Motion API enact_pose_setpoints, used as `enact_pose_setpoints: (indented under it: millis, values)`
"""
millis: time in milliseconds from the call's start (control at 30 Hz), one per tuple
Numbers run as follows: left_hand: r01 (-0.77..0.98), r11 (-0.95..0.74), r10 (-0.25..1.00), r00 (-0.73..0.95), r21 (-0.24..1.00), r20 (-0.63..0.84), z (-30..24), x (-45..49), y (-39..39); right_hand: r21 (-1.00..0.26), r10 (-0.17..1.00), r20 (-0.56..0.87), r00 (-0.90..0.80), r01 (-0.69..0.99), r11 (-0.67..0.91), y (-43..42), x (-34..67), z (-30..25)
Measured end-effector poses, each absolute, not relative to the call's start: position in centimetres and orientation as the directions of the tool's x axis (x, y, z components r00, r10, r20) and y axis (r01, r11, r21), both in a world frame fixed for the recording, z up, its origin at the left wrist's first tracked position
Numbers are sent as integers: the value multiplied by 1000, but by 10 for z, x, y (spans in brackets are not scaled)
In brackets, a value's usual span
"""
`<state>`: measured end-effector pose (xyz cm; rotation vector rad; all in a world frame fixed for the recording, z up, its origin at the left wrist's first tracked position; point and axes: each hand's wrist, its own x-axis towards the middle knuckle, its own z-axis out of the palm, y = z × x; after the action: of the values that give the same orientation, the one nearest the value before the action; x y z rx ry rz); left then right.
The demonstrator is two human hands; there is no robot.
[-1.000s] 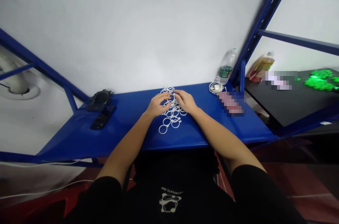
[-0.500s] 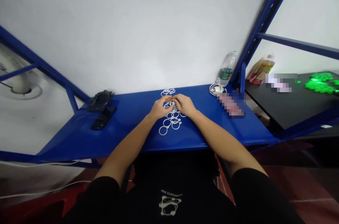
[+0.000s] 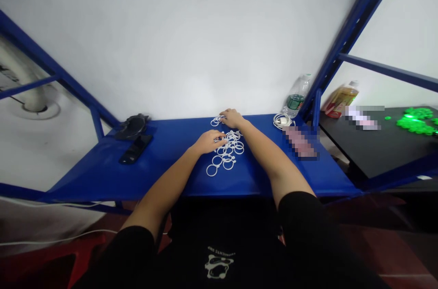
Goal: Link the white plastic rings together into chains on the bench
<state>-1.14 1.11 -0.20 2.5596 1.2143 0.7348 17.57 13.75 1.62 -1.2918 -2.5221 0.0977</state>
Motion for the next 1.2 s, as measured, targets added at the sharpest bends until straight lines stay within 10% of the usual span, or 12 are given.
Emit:
enact_pose_setpoints:
  millis: [567, 833, 1200]
  values:
    - [707, -526, 849, 405, 472, 340, -1, -13, 12, -121, 795, 262, -547, 799, 589, 120, 221, 4]
    - [707, -553, 817, 358, 441, 452, -3, -12, 9, -497, 741, 590, -320, 580, 646, 87, 224, 30]
    - [646, -675, 633, 258, 356, 730, 6, -13, 4, -697, 764, 608, -214, 318, 643, 5, 208, 37]
